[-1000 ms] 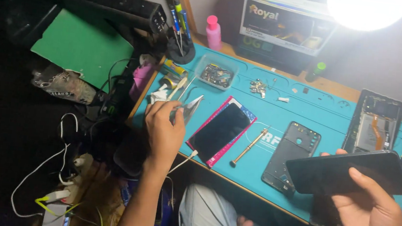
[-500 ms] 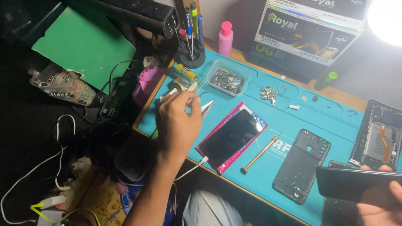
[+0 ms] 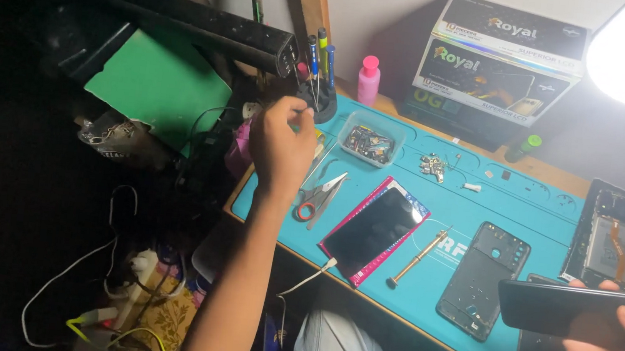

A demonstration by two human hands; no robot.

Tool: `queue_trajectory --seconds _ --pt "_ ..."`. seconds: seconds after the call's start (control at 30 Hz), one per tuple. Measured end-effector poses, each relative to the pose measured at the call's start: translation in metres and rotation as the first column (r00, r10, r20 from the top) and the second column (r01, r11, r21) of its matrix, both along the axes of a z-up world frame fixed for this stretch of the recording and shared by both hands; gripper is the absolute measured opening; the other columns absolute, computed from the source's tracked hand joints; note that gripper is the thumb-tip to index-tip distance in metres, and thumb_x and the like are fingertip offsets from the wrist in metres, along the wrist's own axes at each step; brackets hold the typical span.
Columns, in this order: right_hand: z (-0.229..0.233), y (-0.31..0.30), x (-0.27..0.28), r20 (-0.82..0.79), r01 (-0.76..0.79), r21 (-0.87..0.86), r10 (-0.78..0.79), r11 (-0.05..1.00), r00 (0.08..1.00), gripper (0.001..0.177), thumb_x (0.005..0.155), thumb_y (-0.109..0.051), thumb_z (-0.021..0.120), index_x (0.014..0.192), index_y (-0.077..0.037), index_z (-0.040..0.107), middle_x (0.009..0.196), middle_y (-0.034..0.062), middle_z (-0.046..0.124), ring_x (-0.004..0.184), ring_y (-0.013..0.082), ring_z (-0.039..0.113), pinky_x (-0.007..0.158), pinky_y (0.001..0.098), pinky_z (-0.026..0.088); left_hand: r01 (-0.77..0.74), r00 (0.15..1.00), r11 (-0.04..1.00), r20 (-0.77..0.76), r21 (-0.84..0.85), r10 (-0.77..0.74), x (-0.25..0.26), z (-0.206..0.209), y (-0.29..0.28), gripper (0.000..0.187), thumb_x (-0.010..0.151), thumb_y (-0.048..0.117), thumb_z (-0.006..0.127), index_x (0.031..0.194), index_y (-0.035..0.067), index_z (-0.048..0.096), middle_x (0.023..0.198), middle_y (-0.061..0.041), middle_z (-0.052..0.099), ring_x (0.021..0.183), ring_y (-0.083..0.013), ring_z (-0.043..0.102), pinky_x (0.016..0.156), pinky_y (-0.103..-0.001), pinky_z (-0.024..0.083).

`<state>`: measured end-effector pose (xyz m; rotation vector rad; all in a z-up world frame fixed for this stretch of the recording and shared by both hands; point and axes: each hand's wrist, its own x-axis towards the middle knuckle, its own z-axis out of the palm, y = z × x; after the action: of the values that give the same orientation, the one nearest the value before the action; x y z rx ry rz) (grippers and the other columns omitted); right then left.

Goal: Disassembling and reassembling various mobile phone components on a specialized repair mat.

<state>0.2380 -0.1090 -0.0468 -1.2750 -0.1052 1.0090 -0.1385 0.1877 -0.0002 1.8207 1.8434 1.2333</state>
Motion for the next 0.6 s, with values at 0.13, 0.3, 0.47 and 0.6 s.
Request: queue_trajectory --seconds 0.13,0.3,0.47,0.6 --pt "-0.008 -0.003 0.008 0.013 -0.031 -0.044 0.032 0.999 0.999 0.024 0.101 -0.031 0.06 0.122 -0.044 0.06 0.131 -0.0161 0.067 0.142 0.0211 0.068 0.121 0.0599 0.052 -0.014 1.0 0.999 -0.004 -0.052 0.014 -0.002 0.006 0.006 0.009 0.094 0.014 0.071 0.088 0.012 0.076 0.089 -0.004 0.081 0.087 -0.0254 0.076 0.072 -0.044 0.054" --pt "-0.025 0.0 0.019 0.009 -0.013 0.021 0.013 1.0 1.0 0.027 0.101 -0.027 0.059 0.121 -0.046 0.062 0.134 -0.0162 0.069 0.144 0.0231 0.067 0.13 0.0531 0.049 -0.029 0.996 0.99 -0.092 -0.142 0.016 0.002 -0.01 0.022 0.008 0.092 0.017 0.073 0.087 0.014 0.078 0.09 -0.01 0.079 0.081 -0.0339 0.073 0.068 -0.052 0.054" --pt "-0.005 0.006 -0.002 -0.004 0.042 -0.005 -0.042 0.999 0.999 0.028 0.097 -0.026 0.062 0.12 -0.041 0.066 0.129 -0.0121 0.071 0.136 0.0242 0.071 0.124 0.0545 0.056 -0.052 0.987 0.99 -0.16 -0.132 0.031 0.017 -0.048 0.068 0.018 0.093 0.02 0.078 0.086 0.003 0.08 0.079 -0.02 0.078 0.074 -0.0435 0.074 0.069 -0.054 0.058" --pt "-0.016 -0.001 0.006 -0.015 0.015 0.028 -0.014 1.0 1.0 0.03 0.097 -0.027 0.062 0.124 -0.042 0.066 0.129 -0.0149 0.071 0.13 0.0211 0.07 0.121 0.0526 0.055 -0.201 0.935 0.931 -0.343 -0.304 0.09 0.034 -0.034 0.072 0.028 0.097 0.032 0.08 0.098 0.005 0.082 0.096 -0.022 0.08 0.096 -0.0484 0.076 0.083 -0.061 0.059"
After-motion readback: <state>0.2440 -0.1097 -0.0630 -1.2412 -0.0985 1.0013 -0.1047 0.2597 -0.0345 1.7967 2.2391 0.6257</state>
